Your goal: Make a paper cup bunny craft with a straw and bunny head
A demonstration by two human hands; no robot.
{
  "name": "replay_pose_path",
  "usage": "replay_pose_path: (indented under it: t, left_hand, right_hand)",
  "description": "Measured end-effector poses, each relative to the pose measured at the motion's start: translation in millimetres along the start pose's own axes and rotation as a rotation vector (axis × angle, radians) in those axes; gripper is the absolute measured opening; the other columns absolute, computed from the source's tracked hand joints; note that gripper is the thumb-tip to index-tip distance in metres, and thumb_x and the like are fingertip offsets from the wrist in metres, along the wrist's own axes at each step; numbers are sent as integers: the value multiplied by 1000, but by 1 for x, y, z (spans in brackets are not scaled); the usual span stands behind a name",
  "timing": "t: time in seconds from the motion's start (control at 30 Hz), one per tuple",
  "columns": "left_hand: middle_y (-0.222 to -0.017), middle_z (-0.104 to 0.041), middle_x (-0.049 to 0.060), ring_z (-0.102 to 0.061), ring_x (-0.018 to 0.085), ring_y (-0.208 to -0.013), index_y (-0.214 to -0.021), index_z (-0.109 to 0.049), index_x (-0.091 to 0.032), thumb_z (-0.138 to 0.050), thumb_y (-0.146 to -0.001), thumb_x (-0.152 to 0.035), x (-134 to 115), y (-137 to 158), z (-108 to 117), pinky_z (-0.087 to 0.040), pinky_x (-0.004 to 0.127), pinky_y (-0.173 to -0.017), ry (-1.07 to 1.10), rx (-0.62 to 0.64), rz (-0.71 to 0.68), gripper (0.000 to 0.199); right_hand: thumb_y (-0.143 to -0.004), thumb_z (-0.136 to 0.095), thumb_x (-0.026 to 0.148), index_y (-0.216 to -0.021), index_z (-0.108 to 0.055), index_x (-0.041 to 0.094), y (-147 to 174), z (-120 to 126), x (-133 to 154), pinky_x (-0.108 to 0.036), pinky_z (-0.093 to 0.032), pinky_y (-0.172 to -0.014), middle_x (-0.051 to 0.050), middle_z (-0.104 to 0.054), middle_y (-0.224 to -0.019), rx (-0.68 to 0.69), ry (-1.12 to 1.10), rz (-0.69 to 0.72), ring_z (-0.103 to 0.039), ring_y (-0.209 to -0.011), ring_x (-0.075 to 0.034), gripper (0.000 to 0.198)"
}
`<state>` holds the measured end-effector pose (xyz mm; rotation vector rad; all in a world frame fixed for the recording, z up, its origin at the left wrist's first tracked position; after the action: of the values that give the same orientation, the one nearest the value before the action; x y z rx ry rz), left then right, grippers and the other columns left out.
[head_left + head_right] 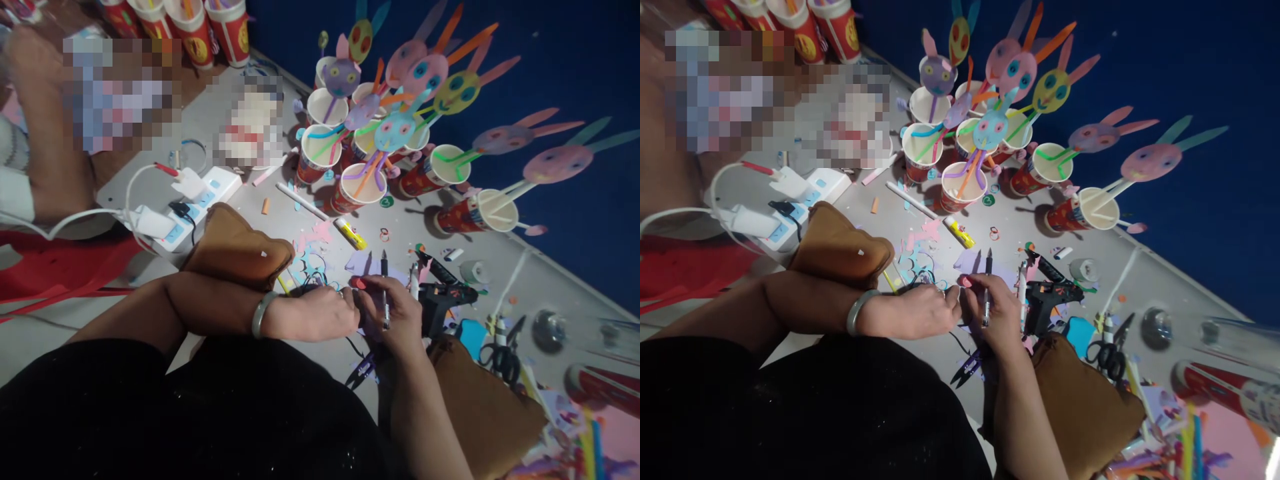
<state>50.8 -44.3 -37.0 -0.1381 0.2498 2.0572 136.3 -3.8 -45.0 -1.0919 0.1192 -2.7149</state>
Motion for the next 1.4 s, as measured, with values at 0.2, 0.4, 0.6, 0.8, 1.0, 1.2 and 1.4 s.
replay_pose_path:
  t: [0.2,0.4,0.6,0.8,1.0,1.2,1.4]
  left_hand:
    - [-104,-64,23,-67,22,-79,-117,-59,-2,-31,-89,-2,0,1,0,-51,30,-55,-6,17,1,38]
    - [-107,-62,24,-67,23,-79,-124,-55,0,-28,-91,-1,1,2,0,-51,31,-55,-7,69,0,43]
    - [-99,-63,21,-66,22,-81,-116,-58,-2,-30,-90,0,1,3,6,-51,29,-56,4,92,-15,39]
    - [-100,-64,21,-67,21,-81,-114,-59,-2,-29,-89,1,3,2,9,-52,28,-58,15,110,4,39]
    - [-102,-64,21,-68,22,-81,-118,-57,0,-29,-90,0,4,3,7,-53,30,-58,22,110,5,40]
    - [-106,-64,23,-69,24,-87,-121,-56,0,-29,-91,0,4,2,8,-55,30,-60,44,124,3,41]
    - [-109,-63,24,-69,24,-86,-124,-55,1,-28,-91,0,4,3,9,-55,31,-58,45,143,-4,43]
  right_hand:
    - [-84,-70,30,-115,-64,26,-1,-2,3,-42,-56,-87,-7,-71,-108,-2,-30,35,-69,-98,-23,31]
    - [-86,-69,25,-109,-67,25,1,-7,0,-40,-57,-87,-7,-73,-108,-8,-100,35,-70,-99,-22,23]
    - [-87,-67,25,-106,-68,24,1,-6,-1,-39,-57,-85,-6,-74,-102,-29,-75,20,-71,-94,-21,19]
    - [-86,-69,25,-104,-69,23,0,-3,0,-35,-57,-80,-5,-75,-98,-42,-53,23,-71,-88,-19,18]
    - [-86,-69,25,-104,-69,23,0,-2,3,-36,-57,-79,-6,-75,-99,-50,-33,39,-71,-87,-20,18]
    - [-84,-71,26,-103,-69,24,1,-3,1,-37,-57,-80,-5,-75,-98,-61,-43,19,-71,-87,-20,19]
    - [-83,-72,26,-103,-70,24,2,-3,0,-36,-57,-80,-5,-75,-97,-69,-55,10,-71,-86,-19,20]
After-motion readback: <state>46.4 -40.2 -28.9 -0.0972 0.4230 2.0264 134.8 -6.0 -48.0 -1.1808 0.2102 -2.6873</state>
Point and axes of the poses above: each hand's wrist, its own y-axis away from the middle knuckle, its own z-axis out of the back of the hand, x = y × z, the point moved 10 cm from there along -y, towards the middle knuckle
